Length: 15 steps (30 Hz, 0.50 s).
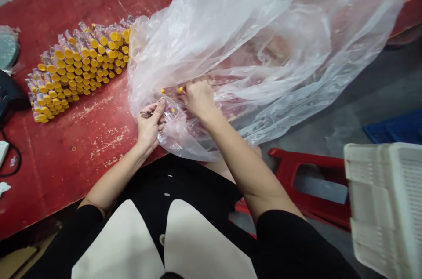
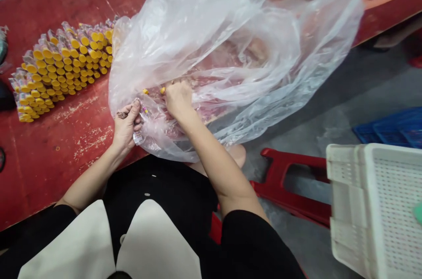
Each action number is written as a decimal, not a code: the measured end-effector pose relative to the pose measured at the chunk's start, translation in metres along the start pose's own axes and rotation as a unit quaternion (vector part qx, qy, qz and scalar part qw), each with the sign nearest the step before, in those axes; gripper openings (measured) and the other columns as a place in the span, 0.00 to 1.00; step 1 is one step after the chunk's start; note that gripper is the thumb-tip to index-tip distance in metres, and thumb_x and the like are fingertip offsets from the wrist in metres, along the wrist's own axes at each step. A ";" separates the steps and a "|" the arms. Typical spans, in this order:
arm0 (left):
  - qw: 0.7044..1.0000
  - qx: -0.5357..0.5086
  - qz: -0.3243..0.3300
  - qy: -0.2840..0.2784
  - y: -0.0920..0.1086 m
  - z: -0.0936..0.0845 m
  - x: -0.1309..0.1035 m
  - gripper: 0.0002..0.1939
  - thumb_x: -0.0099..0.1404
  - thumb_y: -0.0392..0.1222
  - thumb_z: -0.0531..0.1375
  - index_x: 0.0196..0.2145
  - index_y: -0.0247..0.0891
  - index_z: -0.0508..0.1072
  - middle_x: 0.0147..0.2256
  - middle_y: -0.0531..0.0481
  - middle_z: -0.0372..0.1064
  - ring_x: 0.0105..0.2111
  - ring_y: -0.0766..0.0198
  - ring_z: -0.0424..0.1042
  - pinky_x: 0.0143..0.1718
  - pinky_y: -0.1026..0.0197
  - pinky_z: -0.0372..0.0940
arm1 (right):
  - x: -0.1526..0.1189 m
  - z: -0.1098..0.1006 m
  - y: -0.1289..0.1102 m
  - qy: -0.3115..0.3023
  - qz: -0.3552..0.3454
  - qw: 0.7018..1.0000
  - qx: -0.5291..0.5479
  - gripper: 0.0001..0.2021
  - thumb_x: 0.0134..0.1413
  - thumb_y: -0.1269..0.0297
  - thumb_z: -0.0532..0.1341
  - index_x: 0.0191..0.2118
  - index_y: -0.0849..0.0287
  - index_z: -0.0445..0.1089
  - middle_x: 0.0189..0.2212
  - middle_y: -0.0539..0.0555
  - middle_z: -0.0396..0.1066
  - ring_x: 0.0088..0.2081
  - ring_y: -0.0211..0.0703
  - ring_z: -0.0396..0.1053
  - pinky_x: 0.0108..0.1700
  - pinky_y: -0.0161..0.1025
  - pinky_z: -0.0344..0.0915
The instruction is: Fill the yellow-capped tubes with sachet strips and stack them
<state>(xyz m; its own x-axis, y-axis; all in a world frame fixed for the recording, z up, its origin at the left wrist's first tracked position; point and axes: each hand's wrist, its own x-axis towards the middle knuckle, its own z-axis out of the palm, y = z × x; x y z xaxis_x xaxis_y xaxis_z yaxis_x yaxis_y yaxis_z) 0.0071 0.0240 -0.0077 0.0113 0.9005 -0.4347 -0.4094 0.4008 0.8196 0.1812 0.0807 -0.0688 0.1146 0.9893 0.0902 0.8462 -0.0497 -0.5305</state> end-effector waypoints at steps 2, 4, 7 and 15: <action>1.000 -0.008 -0.005 -0.011 -0.001 0.002 -0.001 0.17 0.57 0.49 0.74 0.32 0.35 0.75 0.22 0.58 0.63 0.19 0.77 0.58 0.15 0.73 0.47 | -0.006 -0.002 0.002 0.010 -0.016 0.998 0.055 0.09 0.57 0.71 0.60 0.44 0.63 0.69 0.48 0.70 0.71 0.56 0.63 0.66 0.62 0.65 0.60; 1.000 -0.023 -0.008 -0.019 -0.002 0.003 -0.002 0.17 0.57 0.49 0.74 0.34 0.35 0.75 0.23 0.57 0.64 0.20 0.77 0.59 0.15 0.74 0.47 | -0.024 -0.010 -0.002 0.035 -0.020 0.977 0.207 0.10 0.63 0.64 0.57 0.48 0.59 0.67 0.46 0.62 0.71 0.49 0.53 0.70 0.58 0.57 0.67; 0.998 -0.060 -0.003 -0.017 -0.005 0.008 -0.005 0.19 0.53 0.47 0.76 0.31 0.35 0.73 0.22 0.59 0.61 0.19 0.78 0.58 0.15 0.74 0.48 | -0.058 -0.023 -0.021 0.021 0.004 0.903 0.429 0.16 0.63 0.48 0.61 0.49 0.53 0.67 0.35 0.50 0.69 0.34 0.40 0.68 0.41 0.42 0.71; 0.987 -0.126 -0.080 -0.061 -0.001 0.021 -0.019 0.23 0.54 0.51 0.76 0.28 0.35 0.67 0.24 0.59 0.59 0.19 0.80 0.57 0.14 0.76 0.47 | -0.098 -0.046 -0.046 0.075 0.071 0.828 0.551 0.25 0.57 0.32 0.59 0.37 0.52 0.67 0.33 0.52 0.66 0.32 0.41 0.68 0.36 0.40 0.69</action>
<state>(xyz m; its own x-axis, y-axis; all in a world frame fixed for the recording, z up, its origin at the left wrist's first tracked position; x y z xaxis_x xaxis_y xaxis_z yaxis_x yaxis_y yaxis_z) 0.0271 0.0104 0.0073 0.1972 0.8485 -0.4910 -0.6074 0.4989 0.6182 0.1553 -0.0202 -0.0142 0.3060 0.9518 0.0218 -0.1602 0.0741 -0.9843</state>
